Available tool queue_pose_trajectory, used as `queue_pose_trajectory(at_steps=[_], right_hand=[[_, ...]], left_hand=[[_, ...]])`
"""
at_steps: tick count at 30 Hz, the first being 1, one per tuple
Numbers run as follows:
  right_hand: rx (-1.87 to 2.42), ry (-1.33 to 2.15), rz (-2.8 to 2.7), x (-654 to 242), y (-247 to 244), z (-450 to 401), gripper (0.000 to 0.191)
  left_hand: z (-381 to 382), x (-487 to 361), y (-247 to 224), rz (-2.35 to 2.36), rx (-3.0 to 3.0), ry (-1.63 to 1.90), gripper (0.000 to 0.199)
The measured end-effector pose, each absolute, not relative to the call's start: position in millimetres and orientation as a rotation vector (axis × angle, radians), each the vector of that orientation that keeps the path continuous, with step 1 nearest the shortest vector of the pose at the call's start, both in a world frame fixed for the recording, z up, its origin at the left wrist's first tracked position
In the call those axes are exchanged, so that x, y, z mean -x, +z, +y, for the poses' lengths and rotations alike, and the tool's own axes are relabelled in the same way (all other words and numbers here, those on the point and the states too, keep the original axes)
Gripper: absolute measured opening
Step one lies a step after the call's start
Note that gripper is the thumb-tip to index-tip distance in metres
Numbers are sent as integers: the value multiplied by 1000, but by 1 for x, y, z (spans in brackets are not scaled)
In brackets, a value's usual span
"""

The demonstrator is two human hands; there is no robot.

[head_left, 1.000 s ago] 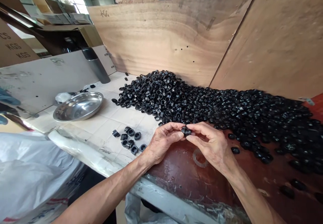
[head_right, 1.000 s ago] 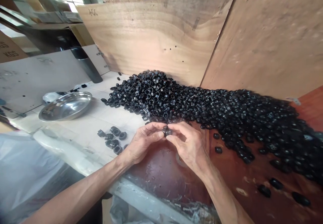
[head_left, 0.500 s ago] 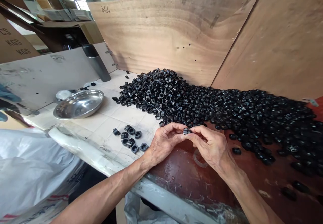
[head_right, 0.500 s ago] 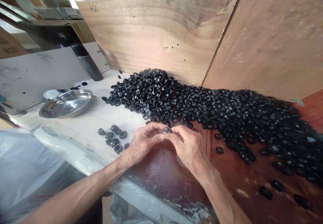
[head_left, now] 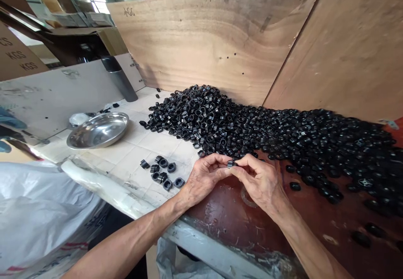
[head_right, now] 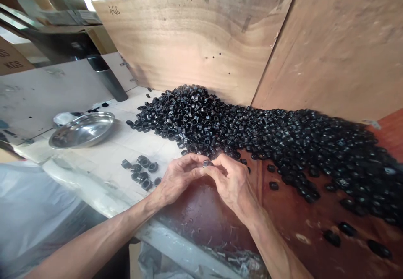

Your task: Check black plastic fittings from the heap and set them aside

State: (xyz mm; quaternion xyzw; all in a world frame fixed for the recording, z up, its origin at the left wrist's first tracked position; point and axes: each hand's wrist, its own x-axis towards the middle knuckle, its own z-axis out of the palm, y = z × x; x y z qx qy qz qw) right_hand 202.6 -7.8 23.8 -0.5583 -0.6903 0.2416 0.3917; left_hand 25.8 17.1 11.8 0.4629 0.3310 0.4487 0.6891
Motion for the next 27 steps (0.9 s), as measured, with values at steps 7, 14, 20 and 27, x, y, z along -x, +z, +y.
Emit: queue_pose_trajectory(at_steps=[7, 14, 20, 27], right_hand=[[1279, 543, -1751, -203, 27, -7, 14], [1668, 471, -1785, -203, 20, -11, 52], [1535, 533, -1768, -202, 33, -13, 48], [1468, 655, -1728, -204, 32, -12, 32]], left_hand=[[18, -27, 7, 687, -1002, 1039, 31], [13, -29, 8, 683, -1219, 1077, 26], [15, -28, 6, 734, -1123, 1092, 27], [17, -27, 8, 715, -1034, 1095, 30]])
